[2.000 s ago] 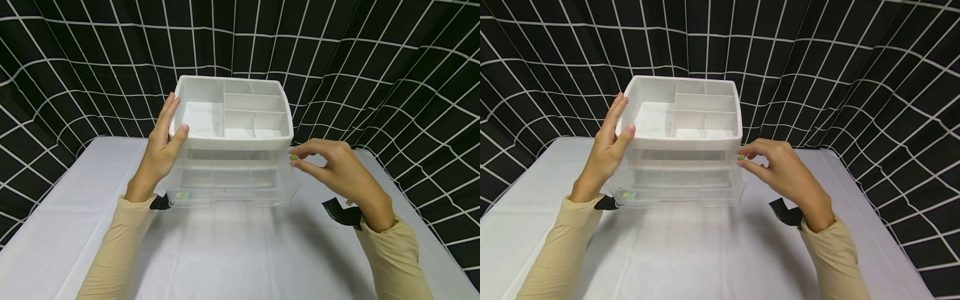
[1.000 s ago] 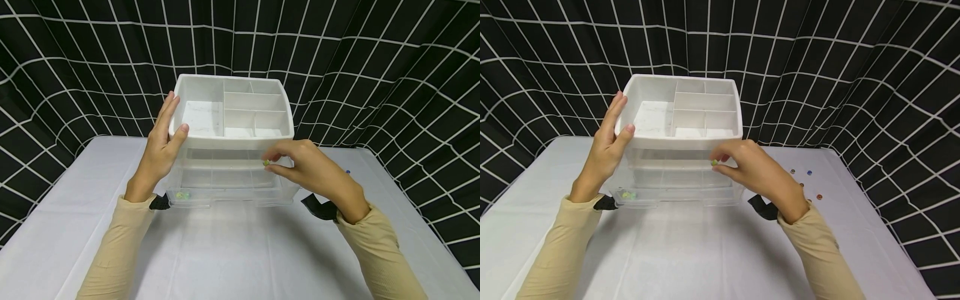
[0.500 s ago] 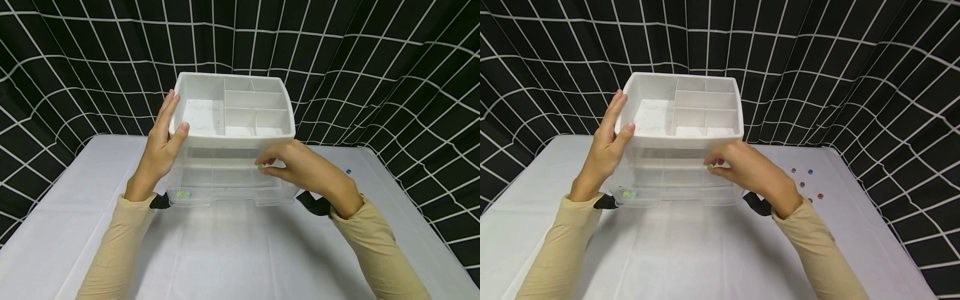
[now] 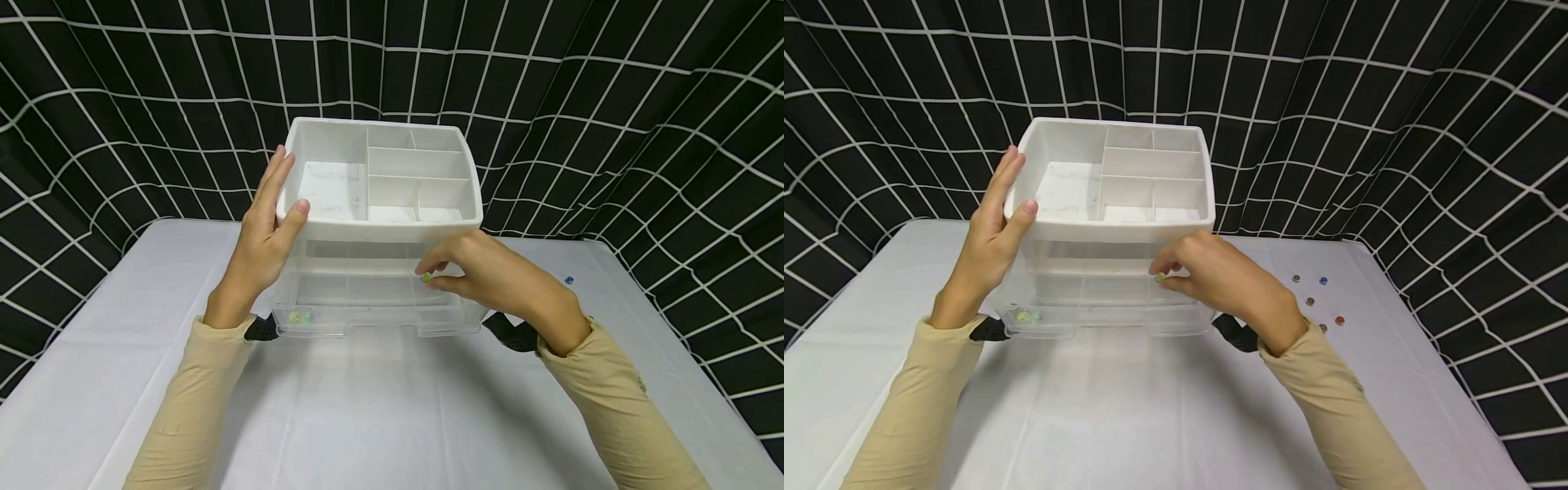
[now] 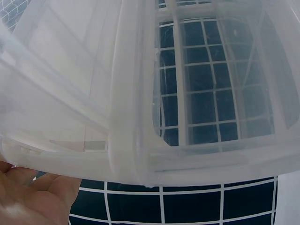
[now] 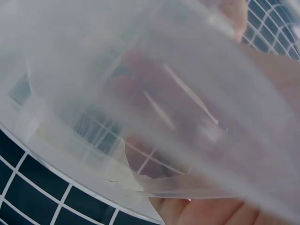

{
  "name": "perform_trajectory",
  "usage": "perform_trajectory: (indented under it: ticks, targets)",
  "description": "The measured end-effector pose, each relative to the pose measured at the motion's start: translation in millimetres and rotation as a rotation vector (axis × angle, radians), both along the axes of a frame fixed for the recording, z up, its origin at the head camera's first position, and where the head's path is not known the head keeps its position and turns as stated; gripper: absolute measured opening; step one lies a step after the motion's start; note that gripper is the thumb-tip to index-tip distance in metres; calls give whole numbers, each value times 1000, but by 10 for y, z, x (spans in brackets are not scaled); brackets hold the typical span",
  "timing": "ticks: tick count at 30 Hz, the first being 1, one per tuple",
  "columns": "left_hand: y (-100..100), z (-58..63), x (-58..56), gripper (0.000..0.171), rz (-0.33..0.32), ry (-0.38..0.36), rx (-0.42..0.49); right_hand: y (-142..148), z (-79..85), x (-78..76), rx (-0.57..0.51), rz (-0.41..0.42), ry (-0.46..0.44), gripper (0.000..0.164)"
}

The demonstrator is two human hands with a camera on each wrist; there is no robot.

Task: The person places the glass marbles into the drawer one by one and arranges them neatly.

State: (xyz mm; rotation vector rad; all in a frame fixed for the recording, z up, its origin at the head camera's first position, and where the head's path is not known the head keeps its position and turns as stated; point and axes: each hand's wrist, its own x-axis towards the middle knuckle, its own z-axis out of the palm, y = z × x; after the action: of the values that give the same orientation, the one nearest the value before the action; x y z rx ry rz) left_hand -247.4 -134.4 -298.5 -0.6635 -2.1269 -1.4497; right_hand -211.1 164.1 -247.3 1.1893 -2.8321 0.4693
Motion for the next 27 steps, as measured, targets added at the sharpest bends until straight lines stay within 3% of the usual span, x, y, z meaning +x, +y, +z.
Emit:
perform_trajectory:
  ticks: [8, 15, 27]
  targets:
    - [3, 1, 1, 59, 4, -1, 1, 7, -7, 0, -15, -5, -5, 18]
    - [11, 1, 5, 59, 0, -4, 5, 51, -25, 11, -60, 6, 48, 17]
    - [8, -4, -6, 58, -5, 8, 13, 154, -57, 37, -218, 17, 98, 20]
